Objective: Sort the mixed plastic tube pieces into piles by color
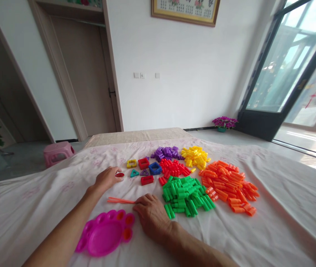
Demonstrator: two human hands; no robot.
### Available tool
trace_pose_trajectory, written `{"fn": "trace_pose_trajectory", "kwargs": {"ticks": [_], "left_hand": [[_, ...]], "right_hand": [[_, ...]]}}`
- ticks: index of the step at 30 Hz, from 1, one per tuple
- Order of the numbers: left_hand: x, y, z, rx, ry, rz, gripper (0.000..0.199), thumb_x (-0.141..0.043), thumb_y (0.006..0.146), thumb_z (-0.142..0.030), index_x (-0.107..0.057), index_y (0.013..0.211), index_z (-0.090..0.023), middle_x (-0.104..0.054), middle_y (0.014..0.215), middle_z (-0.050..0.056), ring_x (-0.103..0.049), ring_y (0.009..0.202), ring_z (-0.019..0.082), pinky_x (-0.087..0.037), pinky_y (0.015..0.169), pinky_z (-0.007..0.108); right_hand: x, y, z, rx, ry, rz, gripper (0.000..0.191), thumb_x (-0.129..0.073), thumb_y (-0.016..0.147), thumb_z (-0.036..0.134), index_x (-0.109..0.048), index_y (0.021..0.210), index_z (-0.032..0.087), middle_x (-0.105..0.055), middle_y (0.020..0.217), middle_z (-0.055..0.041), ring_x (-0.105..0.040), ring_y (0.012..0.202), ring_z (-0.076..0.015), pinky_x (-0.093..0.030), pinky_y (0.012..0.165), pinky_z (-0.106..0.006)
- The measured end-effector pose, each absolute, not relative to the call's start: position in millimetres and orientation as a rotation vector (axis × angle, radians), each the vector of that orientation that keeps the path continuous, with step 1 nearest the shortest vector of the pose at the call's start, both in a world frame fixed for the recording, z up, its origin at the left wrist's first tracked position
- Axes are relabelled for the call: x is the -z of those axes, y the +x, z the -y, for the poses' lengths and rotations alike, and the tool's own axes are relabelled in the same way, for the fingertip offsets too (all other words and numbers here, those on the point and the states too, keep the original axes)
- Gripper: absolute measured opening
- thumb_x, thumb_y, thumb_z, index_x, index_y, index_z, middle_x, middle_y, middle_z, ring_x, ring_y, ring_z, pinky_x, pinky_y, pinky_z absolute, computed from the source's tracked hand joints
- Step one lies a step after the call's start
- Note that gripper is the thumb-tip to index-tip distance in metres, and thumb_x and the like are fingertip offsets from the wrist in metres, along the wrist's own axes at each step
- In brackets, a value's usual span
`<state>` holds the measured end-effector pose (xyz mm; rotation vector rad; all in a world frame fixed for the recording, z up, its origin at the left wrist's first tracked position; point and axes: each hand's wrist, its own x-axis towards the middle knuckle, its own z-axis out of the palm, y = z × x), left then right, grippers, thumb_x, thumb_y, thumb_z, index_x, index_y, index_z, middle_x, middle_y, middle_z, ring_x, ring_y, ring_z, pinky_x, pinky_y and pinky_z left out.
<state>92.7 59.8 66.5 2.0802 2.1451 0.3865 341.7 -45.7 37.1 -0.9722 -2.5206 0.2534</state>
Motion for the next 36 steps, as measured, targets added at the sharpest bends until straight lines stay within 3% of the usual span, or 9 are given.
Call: {"fn": "trace_pose_trajectory", "kwargs": {"ticks": [6, 13, 18, 25, 29, 32, 36], "left_hand": [[-50.4, 75.2, -52.2, -0.352, 2.046, -2.17, 0.047, -0.069, 0.074, -0.038, -0.064, 0.119, -0.024, -0.069, 0.12, 0.009, -0.065, 0.104, 0.021, -0.044, 0.082, 0.026], [-47.6, 83.9, -70.8, -0.419, 2.053, -2.136, 0.024, -0.066, 0.077, -0.028, -0.072, 0.099, -0.02, -0.073, 0.107, 0.008, -0.066, 0.099, 0.02, -0.045, 0.082, 0.025], [-47.0, 95.7, -86.2, -0.479, 2.025, -2.099, 0.021, -0.066, 0.078, -0.025, -0.074, 0.096, -0.021, -0.077, 0.099, 0.006, -0.069, 0.092, 0.019, -0.046, 0.074, 0.023], [-57.8, 92.3, -67.5, -0.589, 2.031, -1.999, 0.037, -0.063, 0.077, -0.025, -0.068, 0.113, -0.017, -0.075, 0.106, 0.009, -0.069, 0.089, 0.018, -0.048, 0.076, 0.023], [-75.9, 82.5, -21.5, -0.544, 2.132, -1.778, 0.028, -0.064, 0.076, -0.035, -0.074, 0.098, -0.022, -0.075, 0.103, 0.004, -0.068, 0.09, 0.018, -0.048, 0.078, 0.023], [-82.2, 78.9, 9.4, -0.396, 2.185, -1.662, 0.027, -0.072, 0.067, -0.032, -0.076, 0.093, -0.025, -0.074, 0.097, 0.001, -0.066, 0.089, 0.019, -0.047, 0.077, 0.024], [-72.4, 81.8, 24.9, -0.326, 2.232, -1.625, 0.017, -0.066, 0.069, -0.026, -0.074, 0.084, -0.024, -0.072, 0.086, 0.0, -0.065, 0.079, 0.017, -0.044, 0.071, 0.023]], "right_hand": [[-37.1, 342.0, 46.3, -0.274, -0.995, 2.497, 0.02, -0.055, 0.09, 0.018, -0.068, 0.104, 0.024, -0.068, 0.107, -0.0015, -0.055, 0.099, -0.0178, -0.041, 0.087, -0.031], [-38.5, 342.1, 47.4, -0.288, -1.007, 2.504, 0.021, -0.053, 0.091, 0.017, -0.069, 0.103, 0.023, -0.067, 0.108, -0.0022, -0.055, 0.1, -0.0172, -0.04, 0.087, -0.031], [-37.2, 341.1, 47.2, -0.301, -1.003, 2.49, 0.022, -0.052, 0.09, 0.015, -0.068, 0.104, 0.023, -0.067, 0.107, -0.002, -0.054, 0.1, -0.0174, -0.039, 0.088, -0.031], [-41.6, 341.9, 48.8, -0.277, -1.079, 2.503, 0.027, -0.051, 0.09, 0.015, -0.066, 0.111, 0.023, -0.067, 0.107, -0.0043, -0.052, 0.103, -0.0199, -0.039, 0.09, -0.033], [-41.4, 339.3, 48.7, -0.219, -1.108, 2.518, 0.028, -0.051, 0.089, 0.014, -0.065, 0.112, 0.023, -0.066, 0.108, -0.0049, -0.05, 0.104, -0.0211, -0.038, 0.089, -0.035], [-41.0, 337.3, 48.5, -0.174, -1.147, 2.513, 0.027, -0.051, 0.089, 0.014, -0.064, 0.11, 0.022, -0.065, 0.109, -0.006, -0.05, 0.103, -0.022, -0.038, 0.088, -0.036], [-42.3, 337.8, 48.9, -0.157, -1.179, 2.52, 0.023, -0.05, 0.089, 0.016, -0.065, 0.107, 0.022, -0.064, 0.107, -0.0062, -0.05, 0.102, -0.0218, -0.037, 0.085, -0.036]]}}
